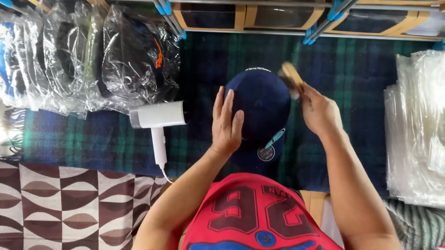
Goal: The person cleans a blue and yellow baseball cap by brushing the inside and outside with a wooden brush. They then use a white hairdryer to dry the cap, moving it around the surface while holding the cap with their other hand.
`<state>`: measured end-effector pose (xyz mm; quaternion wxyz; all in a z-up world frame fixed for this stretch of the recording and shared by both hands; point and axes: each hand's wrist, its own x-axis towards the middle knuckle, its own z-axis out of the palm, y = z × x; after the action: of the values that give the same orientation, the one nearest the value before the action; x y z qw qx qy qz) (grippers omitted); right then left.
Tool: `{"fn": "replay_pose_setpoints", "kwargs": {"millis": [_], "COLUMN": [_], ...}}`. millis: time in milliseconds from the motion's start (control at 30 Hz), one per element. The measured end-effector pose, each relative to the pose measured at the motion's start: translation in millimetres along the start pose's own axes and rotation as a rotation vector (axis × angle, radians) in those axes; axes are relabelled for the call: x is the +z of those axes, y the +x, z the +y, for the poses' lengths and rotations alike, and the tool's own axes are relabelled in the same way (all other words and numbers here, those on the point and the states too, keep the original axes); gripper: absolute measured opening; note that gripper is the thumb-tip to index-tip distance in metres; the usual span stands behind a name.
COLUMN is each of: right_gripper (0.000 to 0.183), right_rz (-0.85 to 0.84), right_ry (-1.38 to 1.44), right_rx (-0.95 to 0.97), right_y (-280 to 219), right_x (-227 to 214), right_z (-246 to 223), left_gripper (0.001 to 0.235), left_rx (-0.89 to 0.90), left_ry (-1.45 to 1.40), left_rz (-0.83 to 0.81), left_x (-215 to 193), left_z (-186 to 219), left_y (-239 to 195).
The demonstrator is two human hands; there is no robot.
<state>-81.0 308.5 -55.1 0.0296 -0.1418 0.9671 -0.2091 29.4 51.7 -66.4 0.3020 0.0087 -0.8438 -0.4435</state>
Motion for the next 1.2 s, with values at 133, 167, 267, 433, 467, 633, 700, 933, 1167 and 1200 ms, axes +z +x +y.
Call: {"fn": "replay_pose_setpoints", "kwargs": {"millis": [133,167,267,433,467,633,700,933,1167,1200], "right_gripper": [0.037,0.032,0.028,0.028,0.029,0.03,0.027,0.039,0.015,0.024], "right_rz": [0.319,0.295,0.328,0.362,0.288,0.182,0.206,0.149,0.151,0.146], "right_ry": [0.229,0.156,-0.059,-0.173,-0.134,-0.114,-0.247,-0.009,0.023,0.133], "right_rx": [-0.232,-0.303,-0.403,-0.485,-0.47,-0.475,-0.394,-0.295,-0.479,-0.465], "right_y": [-25.6,-36.1,-36.1,-31.6,-36.7,-8.7,19.9,36.3,5.2,19.1], "right_x": [-34.3,-52.1,-82.4,-97.5,-96.5,-72.3,-64.8,-102.7,-73.9,-52.9], "right_z": [-54.5,-77.3,-91.9,-88.3,-87.9,-112.3,-122.3,-109.1,-116.1,-103.6], "left_gripper": [0.055,0.054,0.055,0.055,0.056,0.057,0.056,0.051,0.057,0.058], "left_rx": [0.001,0.026,0.042,0.043,0.02,0.006,0.044,0.009,0.012,-0.011], "left_ry": [0.027,0.031,0.025,0.047,0.03,0.031,0.028,-0.03,0.024,0.029], "left_rz": [-0.005,0.003,-0.016,0.009,0.009,0.011,0.002,-0.085,-0.024,-0.039], "left_x": [-1.5,0.3,0.7,-3.2,-1.5,0.0,-0.1,-10.1,-1.5,-4.1], "left_z": [-7.5,-10.3,-12.0,-10.3,-9.3,-6.4,-7.4,1.7,-11.9,-10.3], "left_y": [1.4,1.6,2.4,3.5,1.4,-4.2,0.4,5.1,3.0,-1.3]}}
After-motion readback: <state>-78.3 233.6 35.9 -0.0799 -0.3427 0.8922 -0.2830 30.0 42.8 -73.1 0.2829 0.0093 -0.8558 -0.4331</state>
